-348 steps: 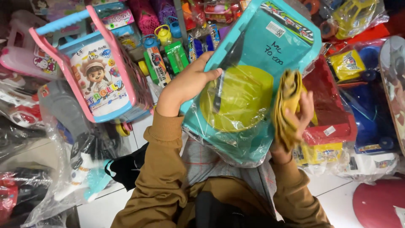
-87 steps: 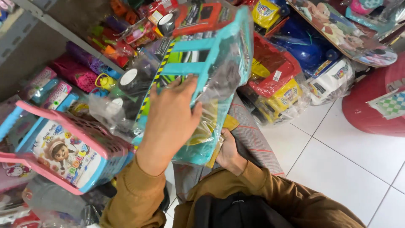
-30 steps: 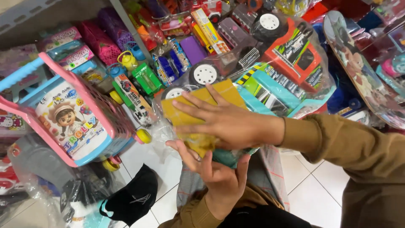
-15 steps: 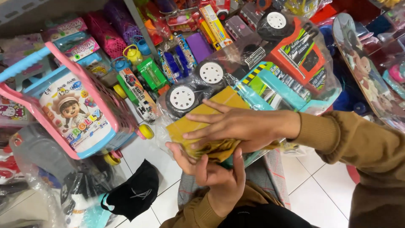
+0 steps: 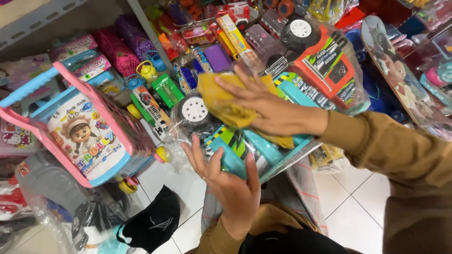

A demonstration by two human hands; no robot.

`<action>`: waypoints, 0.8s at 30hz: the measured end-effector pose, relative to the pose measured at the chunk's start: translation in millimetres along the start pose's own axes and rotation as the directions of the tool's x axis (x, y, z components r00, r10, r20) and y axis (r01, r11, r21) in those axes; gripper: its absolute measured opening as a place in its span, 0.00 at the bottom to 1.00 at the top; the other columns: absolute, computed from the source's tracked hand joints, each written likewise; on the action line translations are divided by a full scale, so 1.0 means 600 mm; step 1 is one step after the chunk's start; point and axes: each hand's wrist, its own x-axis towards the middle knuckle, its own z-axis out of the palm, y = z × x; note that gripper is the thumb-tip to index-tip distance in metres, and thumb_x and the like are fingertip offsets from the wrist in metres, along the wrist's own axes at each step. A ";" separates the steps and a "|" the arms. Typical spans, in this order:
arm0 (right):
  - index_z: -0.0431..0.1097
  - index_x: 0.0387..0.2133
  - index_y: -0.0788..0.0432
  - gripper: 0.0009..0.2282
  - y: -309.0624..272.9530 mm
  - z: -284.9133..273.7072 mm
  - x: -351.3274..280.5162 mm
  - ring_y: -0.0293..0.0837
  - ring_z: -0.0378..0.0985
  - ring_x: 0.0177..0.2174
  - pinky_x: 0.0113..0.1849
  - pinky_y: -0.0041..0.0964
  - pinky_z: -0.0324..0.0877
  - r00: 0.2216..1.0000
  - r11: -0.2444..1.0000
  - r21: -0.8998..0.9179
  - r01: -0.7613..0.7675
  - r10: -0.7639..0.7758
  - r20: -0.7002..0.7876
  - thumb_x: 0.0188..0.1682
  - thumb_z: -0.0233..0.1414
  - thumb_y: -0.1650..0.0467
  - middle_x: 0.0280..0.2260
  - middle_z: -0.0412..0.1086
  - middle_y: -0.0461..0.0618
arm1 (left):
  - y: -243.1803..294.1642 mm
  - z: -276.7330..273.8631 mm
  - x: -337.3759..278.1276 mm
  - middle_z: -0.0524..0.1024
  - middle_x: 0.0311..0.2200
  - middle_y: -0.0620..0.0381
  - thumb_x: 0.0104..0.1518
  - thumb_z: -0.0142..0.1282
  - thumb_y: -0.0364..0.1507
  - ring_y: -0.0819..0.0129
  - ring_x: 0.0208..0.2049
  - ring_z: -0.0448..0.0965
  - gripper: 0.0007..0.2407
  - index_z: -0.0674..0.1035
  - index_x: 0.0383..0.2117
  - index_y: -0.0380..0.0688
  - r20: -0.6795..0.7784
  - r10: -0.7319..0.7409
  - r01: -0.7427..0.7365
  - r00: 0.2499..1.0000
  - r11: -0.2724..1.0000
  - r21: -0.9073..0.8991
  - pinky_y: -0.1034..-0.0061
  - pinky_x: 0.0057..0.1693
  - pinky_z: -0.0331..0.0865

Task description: Cleaning toy trucks wrapped in plastic using a yellow cloth.

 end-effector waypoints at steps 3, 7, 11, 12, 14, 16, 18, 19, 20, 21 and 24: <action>0.59 0.65 0.45 0.32 -0.058 -0.026 -0.052 0.59 0.21 0.70 0.59 0.72 0.21 0.966 0.996 0.085 0.016 -0.037 0.254 0.42 0.49 0.75 0.73 0.34 0.47 | -0.002 -0.010 0.007 0.51 0.69 0.29 0.63 0.58 0.33 0.24 0.73 0.47 0.24 0.58 0.59 0.40 0.050 0.013 -0.012 0.999 1.000 -0.029 0.32 0.74 0.44; 0.61 0.64 0.42 0.34 -0.035 -0.029 -0.075 0.56 0.22 0.70 0.59 0.72 0.20 0.949 0.999 0.053 0.000 -0.017 0.315 0.39 0.50 0.76 0.73 0.35 0.43 | 0.002 -0.004 0.000 0.52 0.68 0.30 0.60 0.58 0.37 0.26 0.72 0.47 0.25 0.59 0.57 0.39 0.128 0.002 -0.008 0.992 0.999 0.051 0.31 0.71 0.39; 0.61 0.65 0.47 0.36 0.060 -0.032 -0.062 0.56 0.22 0.70 0.60 0.75 0.18 0.989 0.975 -0.182 -0.129 0.140 0.048 0.35 0.48 0.77 0.73 0.35 0.46 | -0.003 0.002 0.006 0.55 0.69 0.32 0.62 0.57 0.37 0.29 0.73 0.50 0.24 0.60 0.57 0.38 0.152 -0.051 0.035 0.987 0.994 0.108 0.32 0.72 0.38; 0.62 0.66 0.51 0.35 0.092 -0.035 -0.057 0.56 0.21 0.70 0.61 0.76 0.18 0.972 0.942 -0.241 -0.234 0.227 -0.058 0.37 0.47 0.78 0.73 0.36 0.48 | -0.004 0.003 0.007 0.56 0.69 0.32 0.62 0.57 0.36 0.30 0.73 0.51 0.23 0.61 0.57 0.37 0.149 -0.070 0.051 0.986 0.991 0.127 0.33 0.72 0.39; 0.62 0.62 0.58 0.30 0.160 -0.043 -0.051 0.56 0.21 0.70 0.61 0.75 0.19 0.934 0.913 -0.203 -0.354 0.334 -0.127 0.40 0.48 0.76 0.73 0.35 0.49 | -0.002 0.005 0.010 0.57 0.68 0.32 0.61 0.57 0.36 0.30 0.72 0.52 0.23 0.62 0.56 0.37 0.146 -0.066 0.047 0.987 0.990 0.133 0.33 0.72 0.39; 0.63 0.58 0.65 0.26 0.199 -0.049 -0.050 0.57 0.20 0.71 0.62 0.74 0.19 0.879 0.870 -0.155 -0.467 0.438 -0.187 0.42 0.50 0.74 0.74 0.34 0.51 | -0.001 0.006 0.014 0.58 0.67 0.33 0.60 0.58 0.35 0.31 0.72 0.53 0.23 0.62 0.56 0.37 0.145 -0.066 0.045 0.987 0.989 0.139 0.33 0.72 0.40; 0.63 0.59 0.69 0.27 0.209 -0.053 -0.051 0.60 0.19 0.69 0.59 0.76 0.18 0.785 0.782 -0.171 -0.600 0.534 -0.315 0.42 0.48 0.75 0.72 0.34 0.55 | 0.000 0.004 0.019 0.59 0.67 0.32 0.60 0.58 0.35 0.31 0.72 0.53 0.23 0.63 0.54 0.36 0.157 -0.059 0.037 0.986 0.989 0.143 0.33 0.71 0.41; 0.63 0.59 0.69 0.27 0.202 -0.041 -0.063 0.60 0.19 0.69 0.59 0.76 0.18 0.784 0.781 -0.171 -0.601 0.534 -0.315 0.42 0.48 0.75 0.72 0.34 0.55 | -0.001 0.000 0.016 0.59 0.67 0.32 0.60 0.58 0.35 0.31 0.72 0.53 0.23 0.63 0.54 0.36 0.158 -0.059 0.037 0.986 0.989 0.142 0.33 0.71 0.41; 0.62 0.60 0.69 0.27 0.199 -0.036 -0.072 0.60 0.19 0.69 0.59 0.75 0.16 0.822 0.832 -0.118 -0.543 0.498 -0.276 0.42 0.48 0.76 0.73 0.34 0.56 | -0.003 0.002 0.016 0.60 0.66 0.34 0.58 0.59 0.35 0.32 0.71 0.55 0.22 0.64 0.53 0.36 0.150 -0.067 0.041 0.986 0.984 0.171 0.33 0.71 0.41; 0.60 0.61 0.69 0.27 0.196 -0.031 -0.082 0.60 0.20 0.69 0.60 0.75 0.14 0.858 0.874 -0.062 -0.482 0.455 -0.239 0.42 0.47 0.78 0.73 0.33 0.57 | -0.005 0.004 0.016 0.62 0.65 0.35 0.57 0.60 0.35 0.33 0.70 0.56 0.22 0.65 0.52 0.37 0.142 -0.074 0.045 0.987 0.979 0.199 0.33 0.70 0.41; 0.64 0.53 0.65 0.25 0.161 -0.032 -0.102 0.57 0.26 0.73 0.65 0.71 0.19 0.932 0.939 0.003 -0.345 0.343 -0.115 0.38 0.45 0.82 0.75 0.39 0.54 | -0.011 0.001 0.015 0.63 0.64 0.36 0.55 0.60 0.35 0.33 0.69 0.57 0.23 0.66 0.52 0.36 0.154 -0.069 0.033 0.986 0.973 0.226 0.33 0.69 0.42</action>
